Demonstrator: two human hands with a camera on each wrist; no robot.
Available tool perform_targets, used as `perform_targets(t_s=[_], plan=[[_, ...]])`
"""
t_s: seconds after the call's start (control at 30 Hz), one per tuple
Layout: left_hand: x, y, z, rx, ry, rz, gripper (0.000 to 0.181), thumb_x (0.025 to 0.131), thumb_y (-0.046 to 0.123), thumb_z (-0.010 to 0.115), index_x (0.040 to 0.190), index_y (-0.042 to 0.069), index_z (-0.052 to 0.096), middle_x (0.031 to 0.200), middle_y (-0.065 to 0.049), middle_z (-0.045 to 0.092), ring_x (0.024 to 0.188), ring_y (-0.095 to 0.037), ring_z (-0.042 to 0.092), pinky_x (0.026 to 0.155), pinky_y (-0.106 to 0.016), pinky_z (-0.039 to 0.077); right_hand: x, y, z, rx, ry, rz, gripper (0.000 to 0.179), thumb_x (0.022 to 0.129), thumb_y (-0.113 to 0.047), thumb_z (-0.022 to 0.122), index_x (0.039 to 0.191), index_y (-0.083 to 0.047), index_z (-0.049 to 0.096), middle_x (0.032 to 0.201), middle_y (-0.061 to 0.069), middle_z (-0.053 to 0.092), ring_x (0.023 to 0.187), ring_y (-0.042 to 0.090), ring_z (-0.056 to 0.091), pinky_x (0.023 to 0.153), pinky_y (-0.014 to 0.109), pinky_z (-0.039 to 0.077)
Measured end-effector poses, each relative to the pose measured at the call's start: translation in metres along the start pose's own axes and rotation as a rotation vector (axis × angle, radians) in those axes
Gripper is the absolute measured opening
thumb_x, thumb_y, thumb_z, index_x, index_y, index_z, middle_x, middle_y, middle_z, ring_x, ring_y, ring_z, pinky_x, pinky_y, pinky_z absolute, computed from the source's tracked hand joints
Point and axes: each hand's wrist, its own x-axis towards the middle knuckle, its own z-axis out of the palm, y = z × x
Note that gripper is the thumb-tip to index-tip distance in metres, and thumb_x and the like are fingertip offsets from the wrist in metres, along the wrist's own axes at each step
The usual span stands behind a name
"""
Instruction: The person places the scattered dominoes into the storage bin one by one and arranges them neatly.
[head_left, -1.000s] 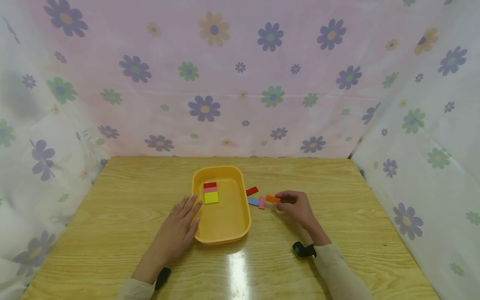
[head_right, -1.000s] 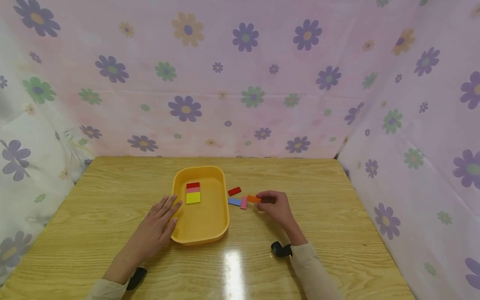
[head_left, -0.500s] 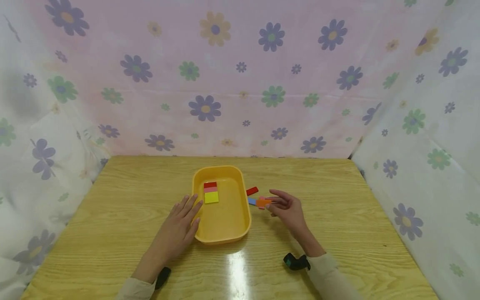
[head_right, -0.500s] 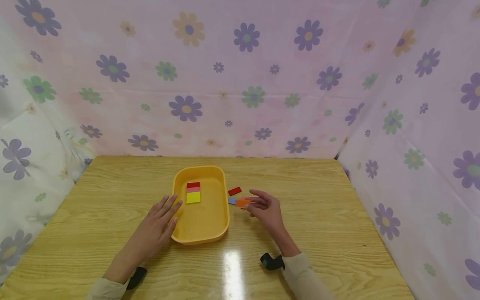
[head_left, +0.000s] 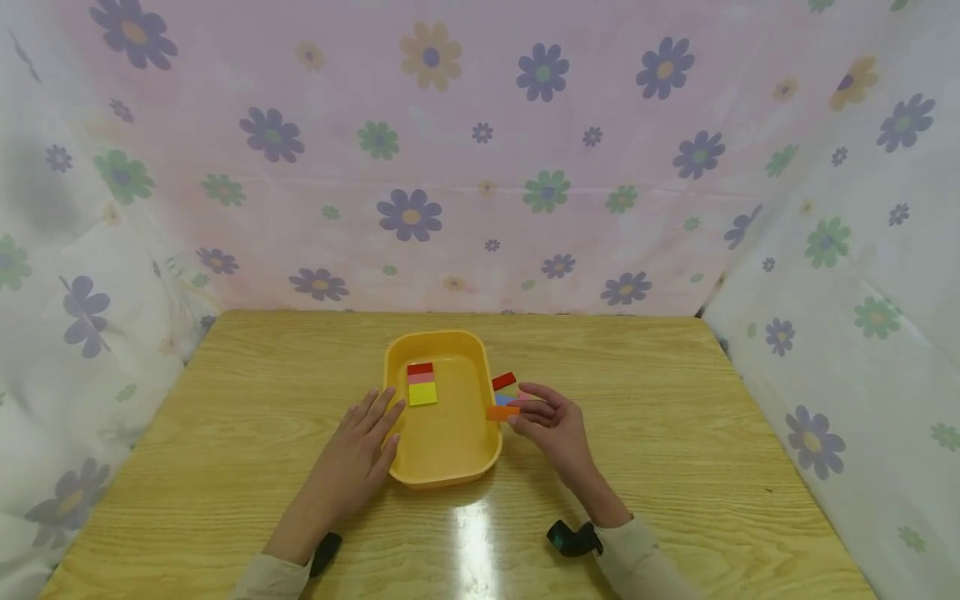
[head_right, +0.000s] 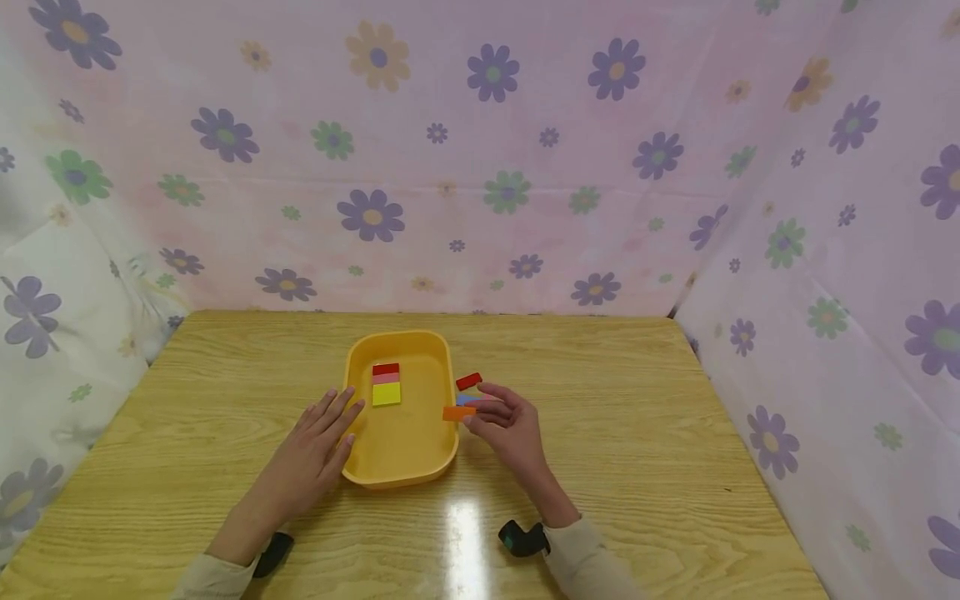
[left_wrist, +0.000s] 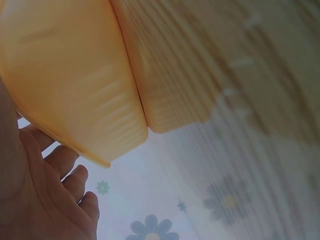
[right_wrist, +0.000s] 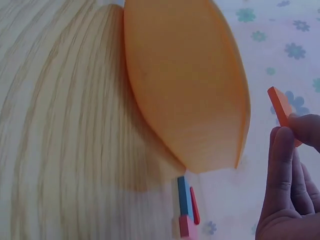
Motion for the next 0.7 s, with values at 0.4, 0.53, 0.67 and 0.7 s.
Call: perform_targets(t_s=[0.4,0.53,0.67,0.7], plan=[[0.001,0.001,-0.002,0.007,-0.013,-0.008,0.051,0.105,0.023,0.053,0.153,0.005,0.046,0.165,-0.016,0.032,0.152,-0.040,0.028,0.120,-0.062,0.025,0.003,-0.007,0.040,0.031,-0.063,-0.009,0.047,0.089,0.002,0.074,0.133,0.005,0.059,0.103,0.010,0.076,0.084,0.014,0.075,0.071,0.030,0.063],[0.001,0.000,-0.001,0.006,-0.013,-0.007,0.051,0.106,0.024,0.052,0.153,0.005,0.046,0.165,-0.015,0.032,0.152,-0.039,0.028,0.121,-0.062,0.026,0.005,-0.005,0.052,0.039,-0.070,-0.018,0.044,0.089,0.002,0.074,0.131,0.002,0.062,0.104,0.012,0.076,0.084,0.014,0.075,0.073,0.031,0.063],[0.000,-0.001,0.000,0.005,-0.015,-0.007,0.051,0.107,0.025,0.050,0.153,0.006,0.045,0.165,-0.014,0.031,0.153,-0.038,0.027,0.121,-0.062,0.025,0.008,-0.006,0.061,0.033,-0.067,-0.025,0.042,0.090,0.002,0.074,0.130,0.001,0.063,0.106,0.016,0.076,0.086,0.016,0.076,0.074,0.032,0.063],[0.000,-0.001,0.000,0.007,-0.016,-0.006,0.051,0.107,0.024,0.050,0.154,0.006,0.045,0.165,-0.014,0.032,0.153,-0.038,0.027,0.120,-0.062,0.026,0.009,-0.007,0.063,0.028,-0.066,-0.026,0.042,0.090,0.001,0.074,0.130,0.001,0.063,0.107,0.017,0.075,0.087,0.017,0.076,0.074,0.032,0.063]])
